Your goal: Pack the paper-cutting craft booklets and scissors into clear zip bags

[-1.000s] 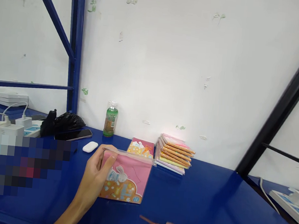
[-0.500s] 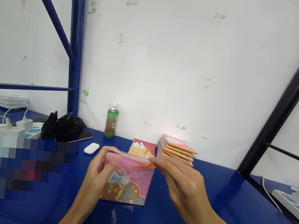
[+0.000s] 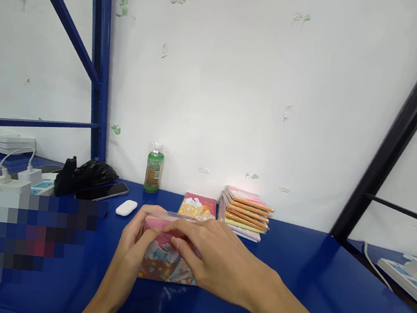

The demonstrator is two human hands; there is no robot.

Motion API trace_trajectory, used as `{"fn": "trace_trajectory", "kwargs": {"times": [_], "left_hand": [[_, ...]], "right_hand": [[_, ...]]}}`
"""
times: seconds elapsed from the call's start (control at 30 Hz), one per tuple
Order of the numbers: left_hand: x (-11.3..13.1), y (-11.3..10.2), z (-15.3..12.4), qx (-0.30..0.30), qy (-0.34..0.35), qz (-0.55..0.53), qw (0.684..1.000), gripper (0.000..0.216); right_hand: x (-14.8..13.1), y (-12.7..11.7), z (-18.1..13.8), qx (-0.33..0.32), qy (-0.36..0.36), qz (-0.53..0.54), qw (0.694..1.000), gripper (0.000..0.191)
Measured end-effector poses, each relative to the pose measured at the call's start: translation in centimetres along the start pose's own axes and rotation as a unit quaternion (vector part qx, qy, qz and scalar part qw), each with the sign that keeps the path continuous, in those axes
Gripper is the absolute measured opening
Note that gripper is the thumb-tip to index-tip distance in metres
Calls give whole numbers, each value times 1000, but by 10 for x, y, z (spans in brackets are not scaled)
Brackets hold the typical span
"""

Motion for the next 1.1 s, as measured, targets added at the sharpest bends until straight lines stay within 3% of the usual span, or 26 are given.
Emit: {"fn": "trace_trajectory", "kwargs": {"times": [0.1, 0.27, 0.3, 0.4, 0.47, 0.57, 0.7, 0.83, 1.1], "left_hand": [[-1, -1, 0, 0, -9, -6, 1000, 13], [-2, -6, 2, -50, -1, -82, 995, 26], [0, -9, 3, -62, 10, -70, 996, 28], [4, -17, 7, -109, 28, 29, 993, 29], [4, -24, 10, -141, 13, 82, 987, 30], [3, -33, 13, -169, -22, 106, 980, 22], [3, -41, 14, -188, -37, 115, 975, 13], [3, -43, 14, -187, -33, 140, 972, 18], [8, -39, 9, -193, 1, 182, 964, 31]], "right_hand": [[-1, 1, -7, 31, -7, 13, 999, 30], [23, -7, -29, 207, 62, -50, 975, 18], [32, -6, -32, 203, 84, -43, 975, 25], [57, 8, -34, 110, 93, 57, 988, 52], [69, 20, -33, 90, 74, 145, 983, 47], [81, 32, -35, 137, 66, 242, 958, 27], [88, 40, -39, 167, 32, 312, 935, 21], [93, 40, -43, 187, 26, 322, 928, 18], [79, 34, -50, 206, -28, 213, 955, 27]]}}
Point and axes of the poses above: each hand's wrist, its own z-axis towards the middle knuckle, its own y-axis out of the palm, x = y × z, the point moved 3 cm from there along z, towards the middle knuckle, and after that the axes turned 15 degrees about -x, right-handed, at the moved point
